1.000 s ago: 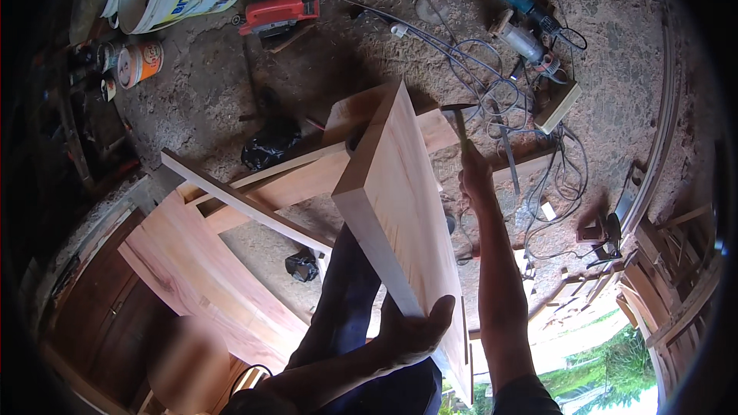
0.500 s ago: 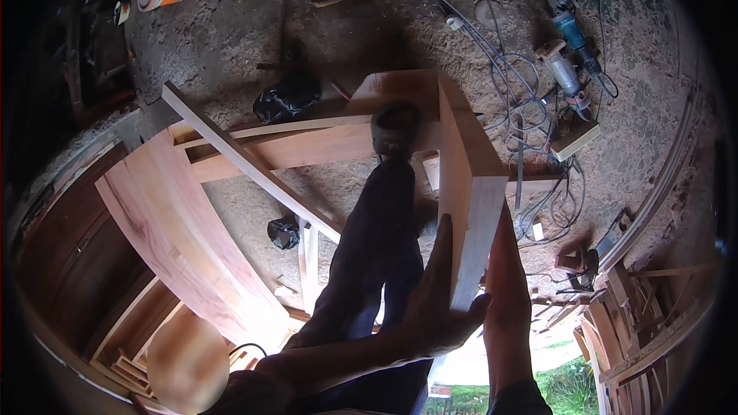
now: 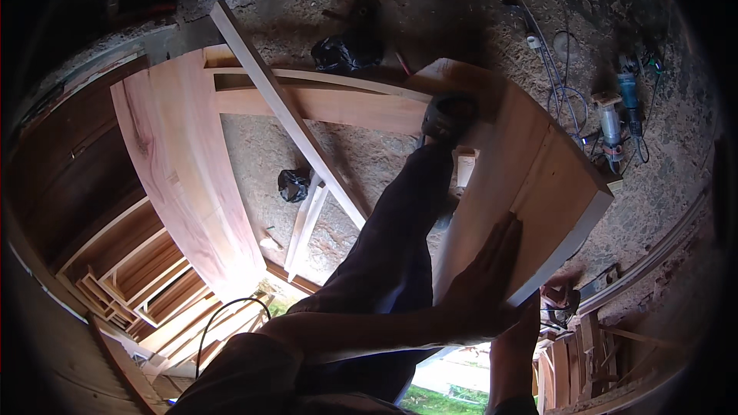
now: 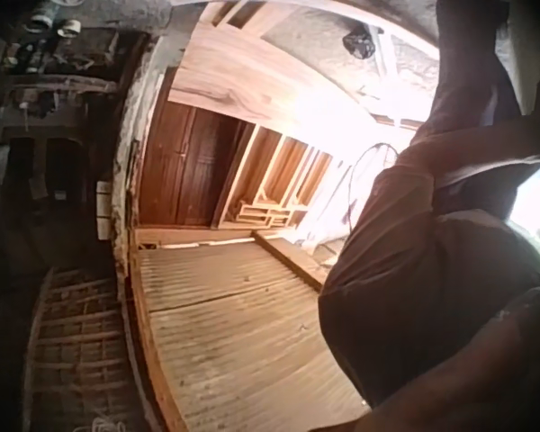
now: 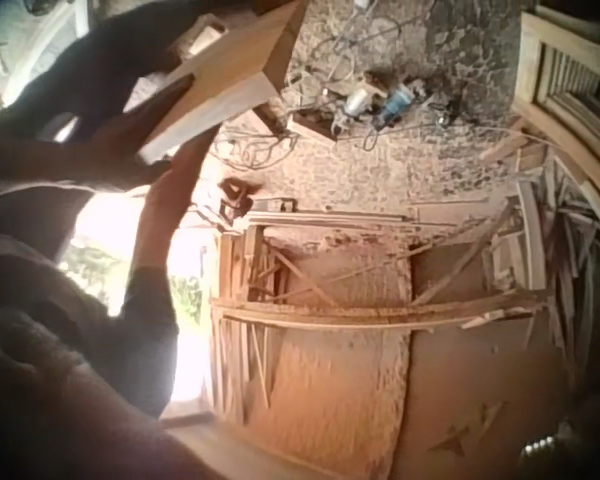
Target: The person assembles a wooden piece by positioning planks, using a hammer to drive nails, and using a power drill to secure joints. They repeatedly adjust the wood and fasten components together in a workshop setting.
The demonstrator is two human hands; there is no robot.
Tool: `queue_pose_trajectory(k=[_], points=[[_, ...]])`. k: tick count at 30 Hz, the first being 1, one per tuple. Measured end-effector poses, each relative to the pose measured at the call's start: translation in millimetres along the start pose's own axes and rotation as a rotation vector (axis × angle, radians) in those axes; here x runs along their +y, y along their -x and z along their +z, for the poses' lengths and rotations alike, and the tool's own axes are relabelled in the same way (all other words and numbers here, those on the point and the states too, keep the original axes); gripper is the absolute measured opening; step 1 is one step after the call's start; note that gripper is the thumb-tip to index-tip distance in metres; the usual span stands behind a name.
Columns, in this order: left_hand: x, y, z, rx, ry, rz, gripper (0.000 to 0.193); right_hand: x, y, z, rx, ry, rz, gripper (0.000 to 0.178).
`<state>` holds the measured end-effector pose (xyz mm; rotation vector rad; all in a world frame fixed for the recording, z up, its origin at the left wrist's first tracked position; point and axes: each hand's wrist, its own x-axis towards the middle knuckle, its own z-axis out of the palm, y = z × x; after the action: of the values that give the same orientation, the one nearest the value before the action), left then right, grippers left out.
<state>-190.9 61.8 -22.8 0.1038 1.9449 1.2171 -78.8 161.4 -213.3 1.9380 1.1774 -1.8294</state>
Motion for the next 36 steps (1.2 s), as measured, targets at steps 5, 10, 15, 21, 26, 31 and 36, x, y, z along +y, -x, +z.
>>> queue_pose_trajectory(k=[5, 10, 15, 21, 26, 31, 36], points=[[3, 3, 1, -0.004, -0.024, -0.015, 0.099, 4, 33, -14, 0.014, 0.006, -0.046, 0.034], [1, 7, -3, 0.044, -0.003, -0.020, 0.096, 12, 93, -13, -0.025, 0.074, -0.151, 0.033], [0, 3, -1, 0.099, 0.018, 0.025, 0.091, 1, 173, -49, -0.009, 0.560, -0.403, 0.020], [-2, -3, 9, 0.040, 0.077, 0.201, 0.080, 11, 264, -38, 0.276, 0.570, -0.695, 0.026], [-1, 6, 7, -0.073, 0.245, 0.125, 0.079, 33, 262, -20, 0.524, 0.344, -0.666, 0.032], [-57, -18, -52, -0.097, 0.532, 0.093, 0.077, 34, 259, -11, 0.610, 0.295, -0.598, 0.033], [-165, -94, -151, 0.199, -0.083, -0.063, 0.033, 56, 258, -13, 0.658, 0.495, -0.557, 0.034]])
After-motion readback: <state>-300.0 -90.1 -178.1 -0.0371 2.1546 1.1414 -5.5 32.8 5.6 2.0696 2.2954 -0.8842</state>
